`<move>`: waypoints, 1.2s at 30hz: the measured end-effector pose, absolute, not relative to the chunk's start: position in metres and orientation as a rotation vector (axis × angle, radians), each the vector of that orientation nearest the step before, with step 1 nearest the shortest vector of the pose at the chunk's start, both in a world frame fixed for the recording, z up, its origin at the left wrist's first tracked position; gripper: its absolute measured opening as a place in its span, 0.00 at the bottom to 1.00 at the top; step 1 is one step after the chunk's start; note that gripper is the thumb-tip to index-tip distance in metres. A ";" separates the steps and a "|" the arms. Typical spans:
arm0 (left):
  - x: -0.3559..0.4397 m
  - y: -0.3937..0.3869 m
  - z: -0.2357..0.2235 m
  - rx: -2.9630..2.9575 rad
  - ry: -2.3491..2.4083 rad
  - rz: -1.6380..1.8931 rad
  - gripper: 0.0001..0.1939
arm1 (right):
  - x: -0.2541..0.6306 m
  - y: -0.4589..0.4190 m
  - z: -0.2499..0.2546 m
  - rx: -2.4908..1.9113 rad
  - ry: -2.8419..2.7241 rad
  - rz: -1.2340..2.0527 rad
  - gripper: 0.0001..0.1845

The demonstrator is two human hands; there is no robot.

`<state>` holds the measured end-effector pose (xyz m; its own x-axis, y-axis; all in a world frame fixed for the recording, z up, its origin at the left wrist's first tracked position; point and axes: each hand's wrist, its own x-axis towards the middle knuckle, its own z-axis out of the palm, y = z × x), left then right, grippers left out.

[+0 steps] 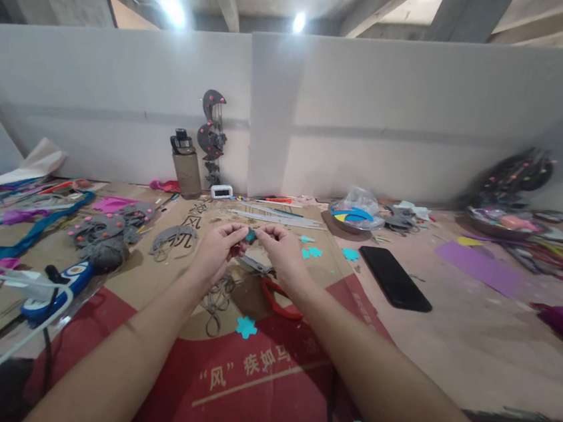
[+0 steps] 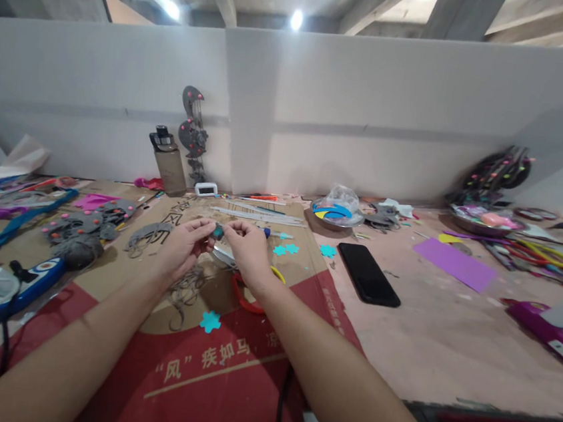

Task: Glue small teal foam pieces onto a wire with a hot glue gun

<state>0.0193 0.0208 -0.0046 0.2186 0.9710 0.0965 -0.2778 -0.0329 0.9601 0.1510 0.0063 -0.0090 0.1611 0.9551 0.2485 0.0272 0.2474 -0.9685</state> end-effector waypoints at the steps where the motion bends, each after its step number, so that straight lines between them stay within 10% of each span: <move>1: 0.019 0.021 -0.004 1.147 0.796 1.184 0.13 | 0.152 0.006 -0.009 -1.105 -1.178 0.922 0.10; 36: 0.029 0.013 -0.004 1.192 0.870 1.334 0.10 | 0.151 0.003 -0.014 -1.180 -1.375 0.617 0.12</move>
